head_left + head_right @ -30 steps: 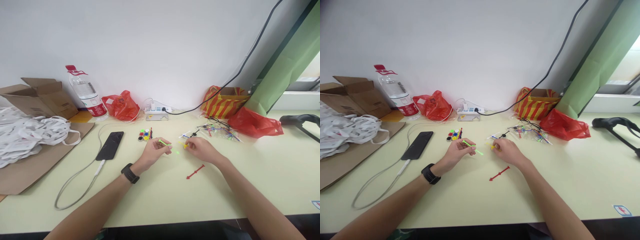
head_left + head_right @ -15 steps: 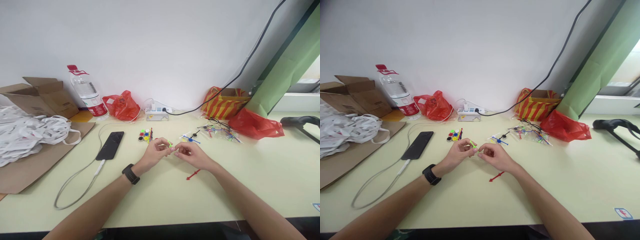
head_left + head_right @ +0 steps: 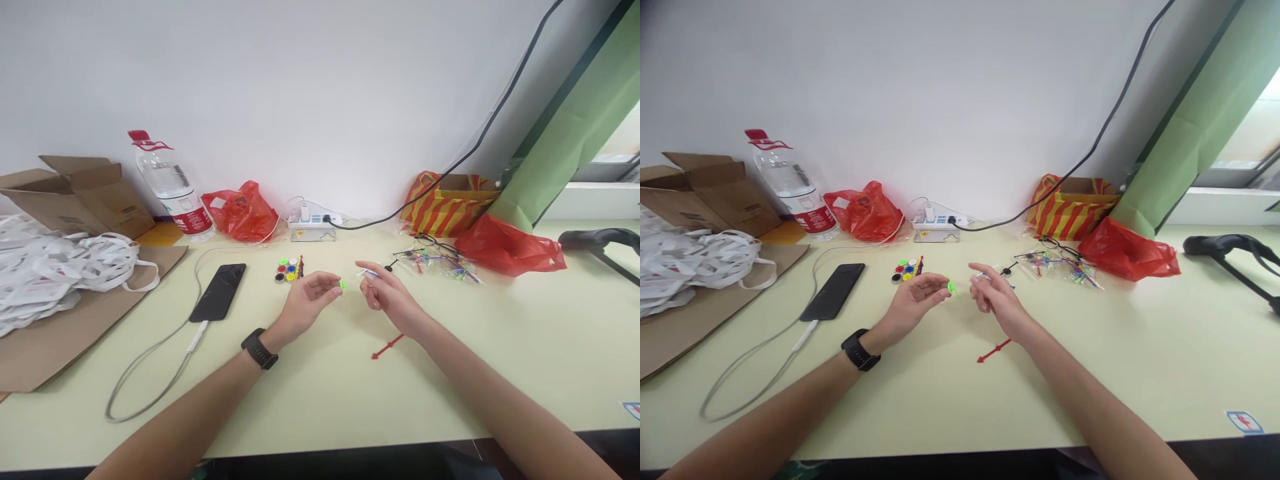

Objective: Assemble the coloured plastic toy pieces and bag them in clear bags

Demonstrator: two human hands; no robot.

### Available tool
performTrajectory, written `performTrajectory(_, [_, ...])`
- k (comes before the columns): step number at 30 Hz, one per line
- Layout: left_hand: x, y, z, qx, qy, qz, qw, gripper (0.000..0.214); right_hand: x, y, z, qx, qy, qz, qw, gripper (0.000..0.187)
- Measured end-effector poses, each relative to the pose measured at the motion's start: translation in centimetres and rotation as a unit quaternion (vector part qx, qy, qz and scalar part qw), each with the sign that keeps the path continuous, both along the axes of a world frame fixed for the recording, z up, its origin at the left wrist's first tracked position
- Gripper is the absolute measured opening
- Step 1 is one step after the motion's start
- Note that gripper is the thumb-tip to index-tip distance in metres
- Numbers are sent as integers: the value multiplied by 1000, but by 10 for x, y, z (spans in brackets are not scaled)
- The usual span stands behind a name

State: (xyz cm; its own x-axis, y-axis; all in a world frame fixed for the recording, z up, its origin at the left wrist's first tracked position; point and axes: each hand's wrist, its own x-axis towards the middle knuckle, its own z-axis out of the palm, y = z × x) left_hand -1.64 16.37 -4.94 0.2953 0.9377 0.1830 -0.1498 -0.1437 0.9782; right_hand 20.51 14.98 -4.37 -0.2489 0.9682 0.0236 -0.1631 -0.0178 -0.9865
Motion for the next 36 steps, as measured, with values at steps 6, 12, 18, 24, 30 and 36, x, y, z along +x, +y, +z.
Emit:
performTrajectory(6, [-3,4,-4,31,5,37,999,32,12,-2,8,-67,135,186,971,65])
performTrajectory(12, [-4,8,-8,31,-4,38,999,33,20,-2,15,-45,212,125,968,63])
performTrajectory(18, [-5,5,-3,-13,-11,5,1000,33,15,0,16,-61,181,81,978,52])
performTrajectory(24, [-9,4,2,-115,-105,-75,985,33,14,0,14,-68,158,76,982,44])
performTrajectory(30, [-10,2,9,-155,-157,-115,969,28,12,-1,11,-44,130,87,987,42])
performTrajectory(36, [-10,1,11,-178,-175,-127,960,26,11,-3,12,-20,119,121,985,42])
